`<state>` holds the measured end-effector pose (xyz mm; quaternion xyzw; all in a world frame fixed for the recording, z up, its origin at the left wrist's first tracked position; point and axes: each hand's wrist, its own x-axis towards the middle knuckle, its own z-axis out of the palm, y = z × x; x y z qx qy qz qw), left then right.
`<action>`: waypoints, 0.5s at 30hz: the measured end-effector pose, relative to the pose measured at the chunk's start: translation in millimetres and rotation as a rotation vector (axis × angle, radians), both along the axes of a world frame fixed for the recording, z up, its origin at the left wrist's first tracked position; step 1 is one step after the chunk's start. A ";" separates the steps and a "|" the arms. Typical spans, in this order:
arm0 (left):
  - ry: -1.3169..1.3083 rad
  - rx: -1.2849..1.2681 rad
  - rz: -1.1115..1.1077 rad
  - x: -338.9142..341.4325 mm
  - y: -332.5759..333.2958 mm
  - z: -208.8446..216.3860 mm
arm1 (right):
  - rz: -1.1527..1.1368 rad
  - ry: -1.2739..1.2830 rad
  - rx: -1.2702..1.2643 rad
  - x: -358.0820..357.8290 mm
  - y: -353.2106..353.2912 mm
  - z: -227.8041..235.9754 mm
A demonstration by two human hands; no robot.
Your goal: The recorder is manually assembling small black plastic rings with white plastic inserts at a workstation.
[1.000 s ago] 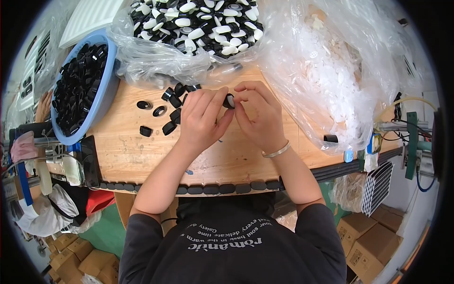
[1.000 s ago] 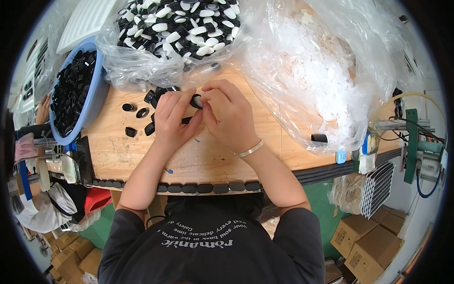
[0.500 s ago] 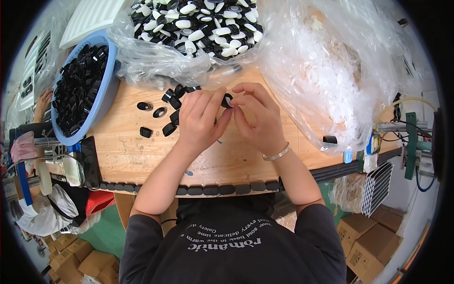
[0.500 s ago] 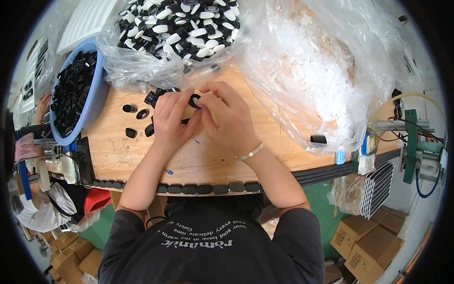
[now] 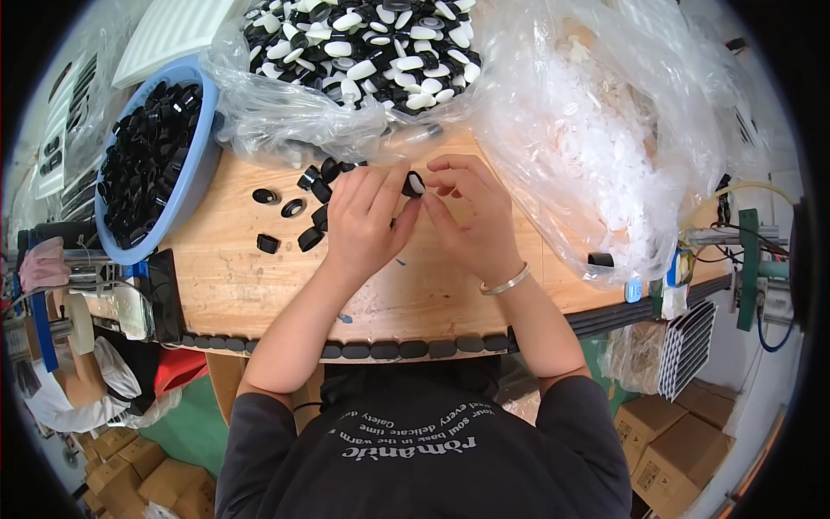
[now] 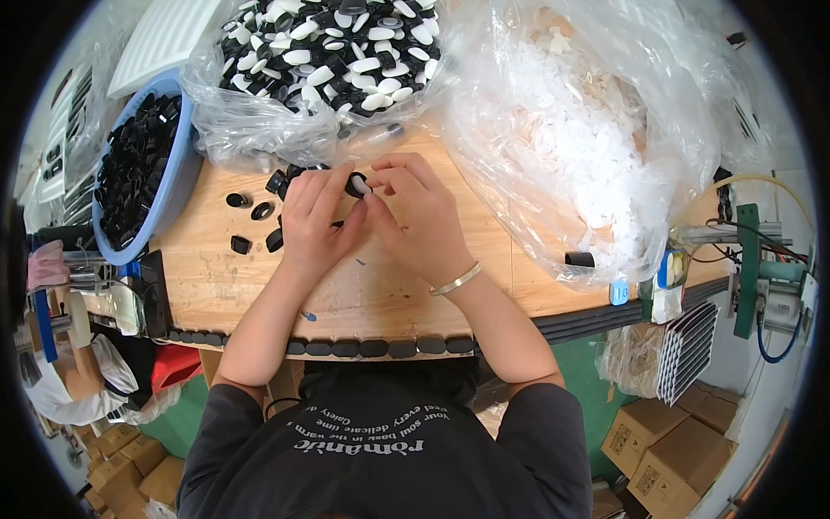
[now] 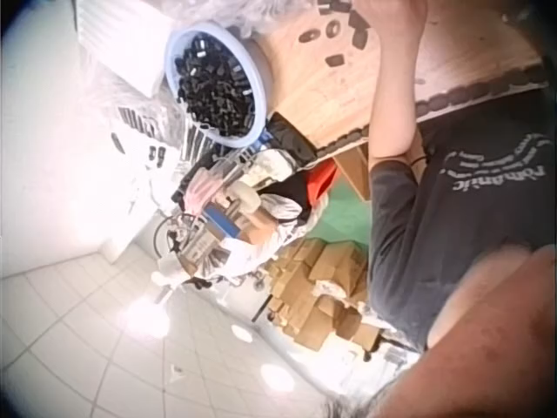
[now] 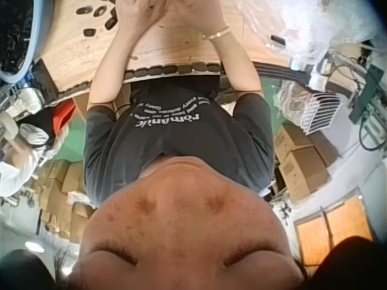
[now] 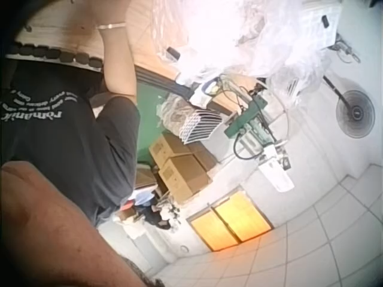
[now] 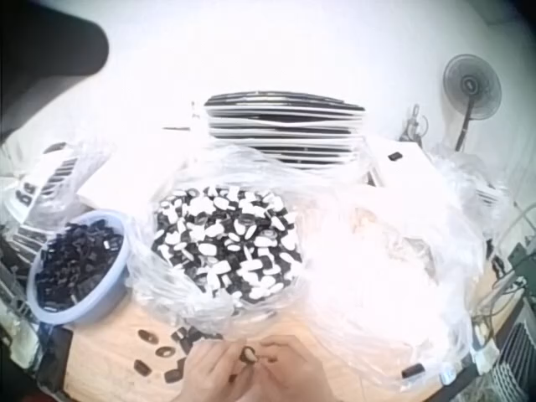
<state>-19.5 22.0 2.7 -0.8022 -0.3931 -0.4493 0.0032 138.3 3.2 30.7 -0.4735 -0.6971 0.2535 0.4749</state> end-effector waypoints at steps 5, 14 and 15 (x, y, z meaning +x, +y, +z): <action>-0.007 0.005 -0.003 0.6 -0.1 0.6 | -0.015 0.025 0.012 2.9 2.5 -1.7; -0.002 0.028 0.001 2.4 -1.1 1.9 | 0.004 0.034 0.008 -0.4 0.8 -2.2; -0.003 0.026 -0.001 2.8 -1.0 1.4 | -0.017 0.045 -0.014 -1.3 0.3 0.0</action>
